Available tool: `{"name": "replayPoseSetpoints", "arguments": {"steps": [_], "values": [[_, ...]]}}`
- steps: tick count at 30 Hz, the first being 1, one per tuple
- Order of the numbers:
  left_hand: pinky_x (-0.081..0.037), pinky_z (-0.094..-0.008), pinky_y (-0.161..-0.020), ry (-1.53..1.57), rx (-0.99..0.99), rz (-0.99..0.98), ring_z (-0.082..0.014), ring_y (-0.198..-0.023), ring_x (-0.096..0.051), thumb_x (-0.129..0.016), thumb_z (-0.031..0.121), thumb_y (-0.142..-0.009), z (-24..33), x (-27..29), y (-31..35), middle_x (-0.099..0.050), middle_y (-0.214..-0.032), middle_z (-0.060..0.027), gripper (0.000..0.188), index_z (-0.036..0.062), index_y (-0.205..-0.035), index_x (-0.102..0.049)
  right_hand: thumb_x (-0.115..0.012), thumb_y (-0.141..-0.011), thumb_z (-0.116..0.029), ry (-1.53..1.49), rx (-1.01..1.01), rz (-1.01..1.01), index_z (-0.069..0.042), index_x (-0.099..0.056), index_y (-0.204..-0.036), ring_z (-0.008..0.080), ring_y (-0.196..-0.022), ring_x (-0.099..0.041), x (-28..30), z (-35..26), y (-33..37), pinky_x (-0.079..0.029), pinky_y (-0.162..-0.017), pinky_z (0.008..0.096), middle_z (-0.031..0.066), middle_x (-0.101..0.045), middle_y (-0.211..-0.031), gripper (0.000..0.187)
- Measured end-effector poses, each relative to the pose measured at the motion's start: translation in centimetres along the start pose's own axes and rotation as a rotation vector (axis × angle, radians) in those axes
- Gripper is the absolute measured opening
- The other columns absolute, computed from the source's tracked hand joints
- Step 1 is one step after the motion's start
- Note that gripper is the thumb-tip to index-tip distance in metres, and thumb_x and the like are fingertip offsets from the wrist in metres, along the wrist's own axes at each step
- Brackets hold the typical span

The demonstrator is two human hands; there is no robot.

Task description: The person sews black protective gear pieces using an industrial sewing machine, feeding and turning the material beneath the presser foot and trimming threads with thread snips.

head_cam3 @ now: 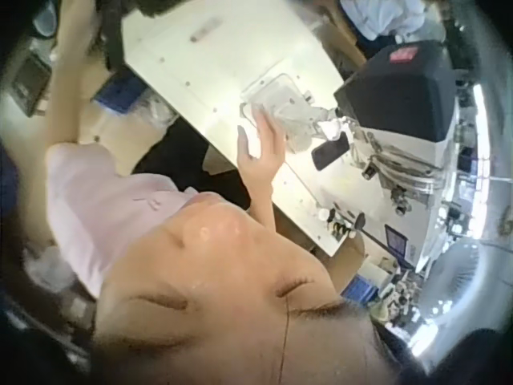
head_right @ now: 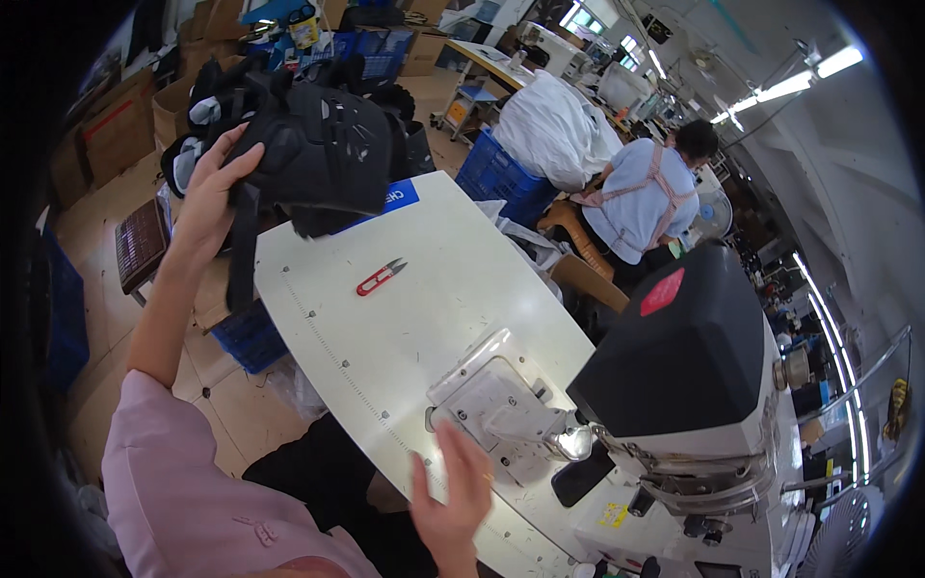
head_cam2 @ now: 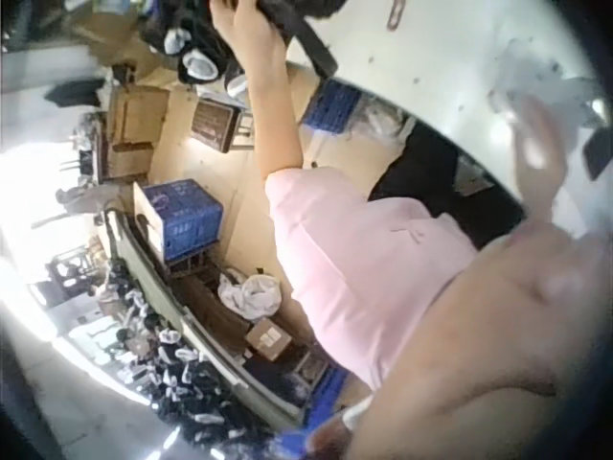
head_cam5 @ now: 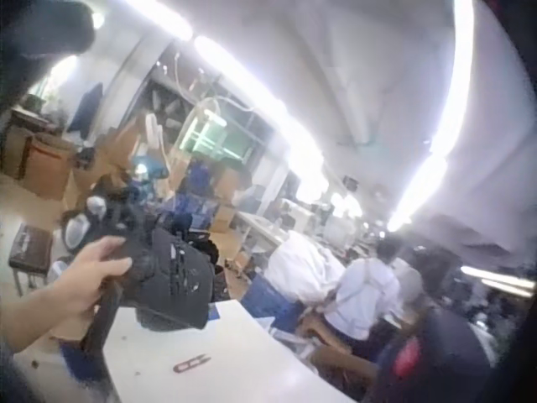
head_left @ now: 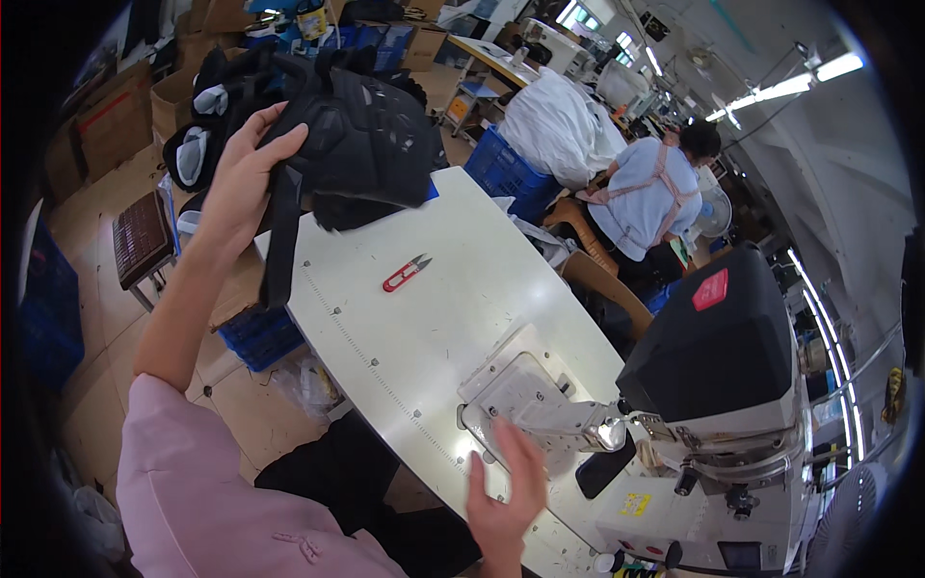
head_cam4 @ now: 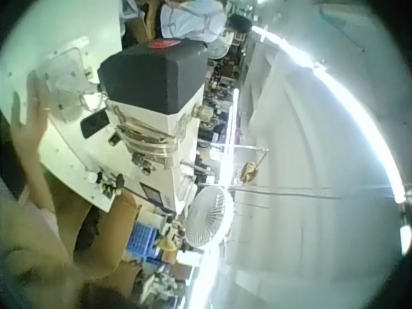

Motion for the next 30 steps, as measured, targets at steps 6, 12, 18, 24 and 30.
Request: {"name": "replayPoseSetpoints", "arguments": {"steps": [6, 12, 18, 24, 30], "values": [[-0.046, -0.0397, -0.097, 0.408, 0.414, -0.559, -0.0245, -0.122, -0.052, -0.053, 0.016, -0.094, 5.5, -5.9, 8.3, -0.051, -0.133, -0.0149, 0.05, -0.0014, -0.139, -0.038, -0.078, -0.075, -0.015, -0.145, -0.071, 0.069, -0.008, -0.047, -0.137, 0.0458, -0.126, -0.041, -3.2, -1.5, -3.8, -0.04, -0.1, 0.0463, 0.0265, -0.034, -0.142, 0.07], [-0.034, -0.043, -0.108, -0.649, -0.264, -1.151, -0.0332, -0.133, -0.041, -0.066, 0.018, -0.083, -0.5, -8.9, 5.8, -0.05, -0.135, -0.0166, 0.043, 0.0031, -0.122, -0.059, -0.066, -0.087, -0.012, -0.15, -0.54, 0.035, -0.008, -0.045, -0.138, 0.0388, -0.117, -0.053, -1.7, 5.5, -3.7, -0.048, -0.091, 0.0413, 0.0252, -0.04, -0.139, 0.056], [-0.026, -0.0468, -0.112, -0.774, -0.582, -0.888, -0.0334, -0.139, -0.029, -0.073, 0.013, -0.078, -9.3, -8.3, 5.0, -0.038, -0.145, -0.011, 0.059, 0.0147, -0.132, -0.051, -0.056, -0.09, -0.006, 0.321, -0.186, -0.004, -0.004, -0.04, -0.14, 0.04, -0.111, -0.055, -0.8, 7.6, -1.8, -0.049, -0.089, 0.0412, 0.0235, -0.041, -0.14, 0.052], [-0.043, -0.0351, -0.093, -0.614, -0.065, -0.932, -0.0104, -0.087, -0.054, -0.065, 0.007, -0.085, -14.2, -8.2, 3.9, -0.051, -0.108, -0.0023, 0.047, 0.0129, -0.129, -0.05, -0.057, -0.088, -0.004, 0.333, -0.207, -0.043, 0.0, -0.049, -0.132, 0.0389, -0.109, -0.057, -1.9, 9.4, -1.7, -0.047, -0.091, 0.0404, 0.0231, -0.049, -0.133, 0.044], [-0.045, -0.0253, -0.072, -0.597, -0.059, -0.87, -0.0081, -0.077, -0.052, -0.063, 0.005, -0.087, -15.8, -8.8, 4.7, -0.053, -0.086, 0.0003, 0.024, 0.009, -0.11, -0.061, -0.057, -0.089, -0.007, -0.346, -0.116, -0.298, -0.002, -0.067, -0.109, 0.0336, -0.108, -0.06, 7.0, 1.6, -0.8, -0.047, -0.092, 0.0379, 0.0173, -0.065, -0.11, 0.023]]}}
Point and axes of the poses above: each hand's wrist, its own y-axis away from the middle knuckle, its own x-axis out of the back of the hand, z = x × y, the point moved 1 cm from there along -y, towards the middle knuckle
